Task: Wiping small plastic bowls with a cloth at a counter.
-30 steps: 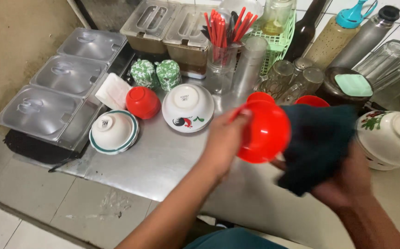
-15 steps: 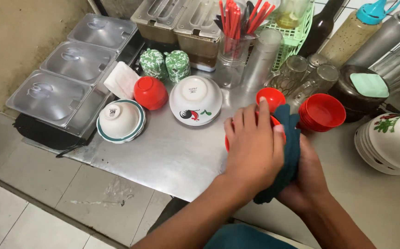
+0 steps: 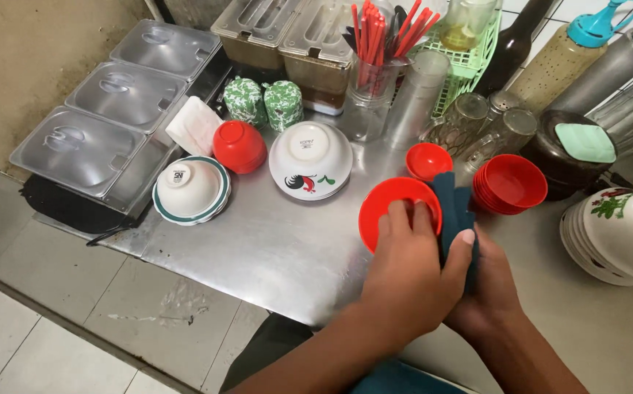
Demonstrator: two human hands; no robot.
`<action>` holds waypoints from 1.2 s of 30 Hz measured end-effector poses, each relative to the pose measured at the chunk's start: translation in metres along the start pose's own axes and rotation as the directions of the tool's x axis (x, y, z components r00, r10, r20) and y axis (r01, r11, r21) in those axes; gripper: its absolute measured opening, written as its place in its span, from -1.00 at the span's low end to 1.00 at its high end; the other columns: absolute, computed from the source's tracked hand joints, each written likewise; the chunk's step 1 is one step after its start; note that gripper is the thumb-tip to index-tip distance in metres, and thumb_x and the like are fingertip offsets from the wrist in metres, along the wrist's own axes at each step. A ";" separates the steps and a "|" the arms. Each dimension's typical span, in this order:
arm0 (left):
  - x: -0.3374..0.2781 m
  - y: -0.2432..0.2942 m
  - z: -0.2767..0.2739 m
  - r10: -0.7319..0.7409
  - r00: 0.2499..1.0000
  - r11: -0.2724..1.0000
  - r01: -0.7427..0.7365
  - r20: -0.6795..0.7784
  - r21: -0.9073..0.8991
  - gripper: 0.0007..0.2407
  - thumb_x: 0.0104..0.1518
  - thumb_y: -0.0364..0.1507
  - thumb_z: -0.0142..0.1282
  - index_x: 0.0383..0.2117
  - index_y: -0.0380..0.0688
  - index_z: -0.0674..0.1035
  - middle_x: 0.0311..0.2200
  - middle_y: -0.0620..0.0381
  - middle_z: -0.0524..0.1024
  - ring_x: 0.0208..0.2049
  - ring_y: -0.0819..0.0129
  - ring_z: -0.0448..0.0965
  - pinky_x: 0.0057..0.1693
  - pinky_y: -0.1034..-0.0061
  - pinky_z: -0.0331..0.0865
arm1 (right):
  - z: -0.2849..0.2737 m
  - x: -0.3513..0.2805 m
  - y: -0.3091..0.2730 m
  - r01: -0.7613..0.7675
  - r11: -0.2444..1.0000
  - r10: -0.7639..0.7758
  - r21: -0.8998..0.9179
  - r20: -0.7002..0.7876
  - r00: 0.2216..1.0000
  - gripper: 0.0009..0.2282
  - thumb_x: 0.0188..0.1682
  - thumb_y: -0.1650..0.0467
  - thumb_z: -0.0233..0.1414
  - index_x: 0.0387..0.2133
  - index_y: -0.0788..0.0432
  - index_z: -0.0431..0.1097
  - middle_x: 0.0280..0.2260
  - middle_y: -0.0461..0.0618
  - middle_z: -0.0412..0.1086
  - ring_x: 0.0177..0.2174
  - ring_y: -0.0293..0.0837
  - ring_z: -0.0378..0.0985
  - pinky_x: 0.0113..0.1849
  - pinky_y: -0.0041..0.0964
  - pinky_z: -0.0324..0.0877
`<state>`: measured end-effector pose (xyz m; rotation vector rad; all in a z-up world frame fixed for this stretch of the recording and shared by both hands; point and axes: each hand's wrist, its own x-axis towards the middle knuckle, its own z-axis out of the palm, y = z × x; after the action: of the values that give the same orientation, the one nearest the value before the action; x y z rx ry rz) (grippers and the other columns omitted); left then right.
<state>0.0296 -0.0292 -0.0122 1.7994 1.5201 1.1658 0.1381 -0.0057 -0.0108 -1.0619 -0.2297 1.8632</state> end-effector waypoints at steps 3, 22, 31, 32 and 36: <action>0.019 0.020 -0.014 -0.283 0.951 0.950 0.296 0.128 -0.101 -0.47 0.16 -0.04 0.03 -0.06 -0.37 0.50 -0.02 -0.45 0.33 0.03 -0.37 0.30 0.15 -0.02 0.18 | -0.025 0.012 0.007 -0.008 0.999 0.020 -0.043 0.277 0.961 -0.66 0.12 0.20 -0.15 -0.01 0.14 0.36 -0.09 0.05 0.46 -0.13 -0.06 0.52 -0.03 -0.03 0.40; 0.035 0.006 -0.005 -0.015 0.863 0.682 0.378 0.506 -0.626 -0.31 0.10 0.07 0.14 0.24 -0.23 0.54 0.21 -0.16 0.23 0.26 0.03 0.28 0.30 0.19 0.19 | -0.007 0.017 -0.028 0.290 0.956 -0.255 -0.050 0.352 0.900 -0.61 0.17 0.06 -0.11 -0.07 0.12 0.33 -0.21 0.00 0.44 -0.24 -0.10 0.50 -0.16 -0.15 0.44; 0.047 -0.027 -0.022 -0.278 0.666 -0.210 0.662 0.693 -0.720 -0.60 0.26 -0.07 -0.05 0.01 -0.10 0.52 -0.06 0.03 0.55 -0.07 0.24 0.59 0.10 0.33 0.49 | 0.024 -0.015 -0.013 0.530 0.393 -0.533 -0.752 0.283 0.797 -0.62 -0.09 0.27 0.14 -0.02 0.16 0.40 -0.23 0.02 0.48 -0.27 -0.16 0.52 -0.20 -0.21 0.44; 0.046 -0.030 -0.024 -0.305 0.638 -0.242 0.666 0.707 -0.705 -0.60 0.28 -0.06 -0.10 -0.01 -0.10 0.52 -0.08 0.03 0.55 -0.09 0.23 0.59 0.09 0.30 0.48 | 0.028 -0.019 -0.014 0.555 0.270 -0.542 -0.787 0.353 0.763 -0.61 -0.11 0.30 0.15 -0.01 0.16 0.39 -0.21 -0.01 0.48 -0.24 -0.20 0.53 -0.17 -0.25 0.44; 0.038 -0.055 -0.006 -0.258 0.698 -0.321 0.591 0.669 -0.740 -0.64 0.42 -0.17 -0.25 0.05 -0.16 0.48 -0.03 -0.01 0.54 -0.03 0.19 0.58 0.15 0.28 0.48 | 0.025 -0.019 -0.020 0.640 0.047 -0.534 -0.767 0.523 0.665 -0.57 -0.11 0.32 0.16 0.05 0.19 0.36 -0.15 -0.04 0.46 -0.17 -0.23 0.50 -0.12 -0.28 0.39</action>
<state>-0.0042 0.0195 -0.0436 0.0764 0.4765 1.0096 0.1356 -0.0038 0.0264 -1.2684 -1.7455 0.8226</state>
